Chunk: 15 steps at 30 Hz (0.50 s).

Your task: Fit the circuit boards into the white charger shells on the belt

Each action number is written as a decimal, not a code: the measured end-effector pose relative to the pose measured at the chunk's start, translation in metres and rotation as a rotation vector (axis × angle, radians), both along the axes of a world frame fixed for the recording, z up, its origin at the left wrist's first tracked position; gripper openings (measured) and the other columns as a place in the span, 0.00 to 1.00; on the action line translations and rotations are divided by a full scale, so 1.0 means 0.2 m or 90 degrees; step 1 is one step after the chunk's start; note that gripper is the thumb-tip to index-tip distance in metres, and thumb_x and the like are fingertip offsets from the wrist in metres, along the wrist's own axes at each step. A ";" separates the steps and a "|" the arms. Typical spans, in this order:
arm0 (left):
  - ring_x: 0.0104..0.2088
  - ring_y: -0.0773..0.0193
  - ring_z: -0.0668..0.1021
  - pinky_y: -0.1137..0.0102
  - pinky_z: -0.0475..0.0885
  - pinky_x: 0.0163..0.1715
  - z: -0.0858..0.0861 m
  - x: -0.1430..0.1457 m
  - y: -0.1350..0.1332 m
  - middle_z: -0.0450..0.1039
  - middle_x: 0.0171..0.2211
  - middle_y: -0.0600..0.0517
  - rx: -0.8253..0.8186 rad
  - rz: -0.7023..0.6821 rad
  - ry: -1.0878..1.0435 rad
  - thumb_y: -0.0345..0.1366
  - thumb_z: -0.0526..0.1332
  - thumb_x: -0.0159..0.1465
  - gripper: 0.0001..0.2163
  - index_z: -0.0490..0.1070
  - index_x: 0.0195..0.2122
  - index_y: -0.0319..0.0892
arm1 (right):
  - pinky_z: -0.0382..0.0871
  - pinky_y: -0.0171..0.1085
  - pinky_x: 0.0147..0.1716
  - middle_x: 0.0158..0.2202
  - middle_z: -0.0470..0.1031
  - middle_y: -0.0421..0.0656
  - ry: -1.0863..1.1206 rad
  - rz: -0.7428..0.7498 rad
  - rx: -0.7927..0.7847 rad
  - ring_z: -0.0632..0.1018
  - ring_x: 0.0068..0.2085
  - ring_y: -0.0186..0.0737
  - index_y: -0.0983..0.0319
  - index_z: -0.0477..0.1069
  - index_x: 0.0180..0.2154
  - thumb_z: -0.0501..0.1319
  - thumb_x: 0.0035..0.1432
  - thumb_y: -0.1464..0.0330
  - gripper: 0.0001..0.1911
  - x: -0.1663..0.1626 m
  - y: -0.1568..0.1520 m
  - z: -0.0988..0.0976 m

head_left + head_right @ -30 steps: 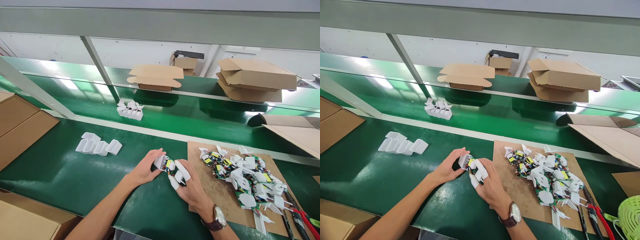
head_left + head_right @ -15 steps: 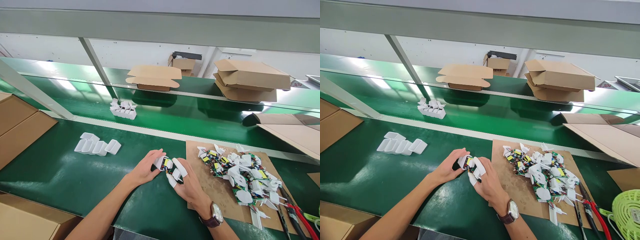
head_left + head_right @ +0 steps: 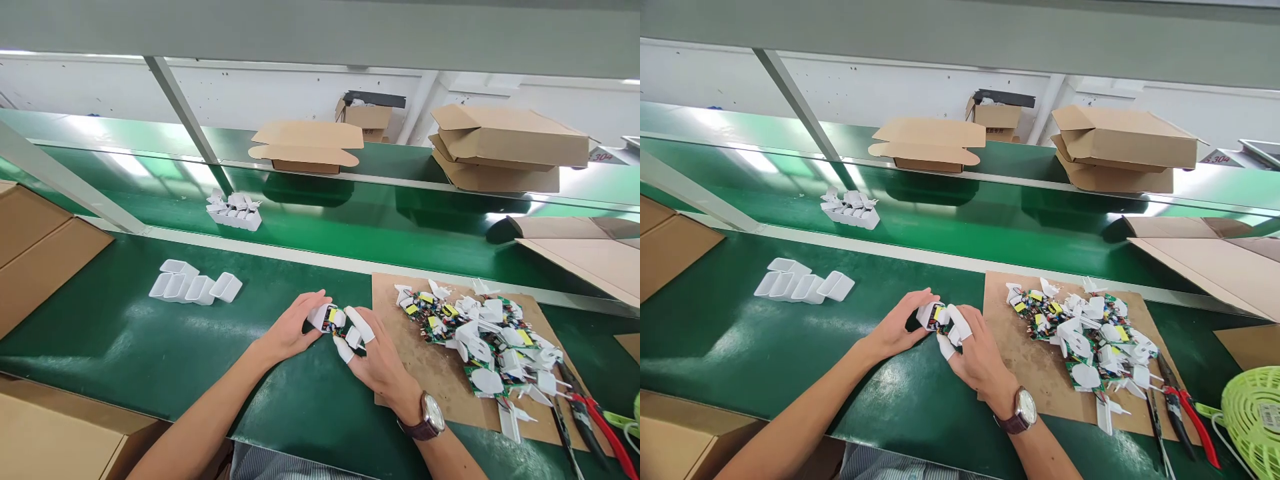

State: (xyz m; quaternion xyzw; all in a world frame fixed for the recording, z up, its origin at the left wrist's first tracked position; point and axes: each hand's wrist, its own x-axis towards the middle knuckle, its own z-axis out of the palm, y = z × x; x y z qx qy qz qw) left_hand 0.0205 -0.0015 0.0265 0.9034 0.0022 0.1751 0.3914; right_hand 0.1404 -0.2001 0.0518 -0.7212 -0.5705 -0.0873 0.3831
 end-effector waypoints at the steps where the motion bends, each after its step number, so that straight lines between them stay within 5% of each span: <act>1: 0.66 0.52 0.70 0.52 0.69 0.65 0.00 0.00 0.00 0.70 0.63 0.44 0.001 0.001 -0.003 0.31 0.63 0.68 0.29 0.56 0.68 0.50 | 0.80 0.53 0.46 0.51 0.73 0.53 -0.003 0.003 0.001 0.78 0.51 0.53 0.58 0.46 0.71 0.59 0.68 0.73 0.36 0.00 0.00 0.00; 15: 0.64 0.53 0.73 0.54 0.71 0.64 -0.01 0.01 0.00 0.71 0.63 0.44 0.015 0.016 -0.024 0.32 0.64 0.68 0.32 0.54 0.70 0.51 | 0.80 0.55 0.49 0.53 0.73 0.55 -0.029 0.003 -0.002 0.76 0.54 0.55 0.59 0.46 0.71 0.59 0.67 0.74 0.37 -0.01 0.01 0.01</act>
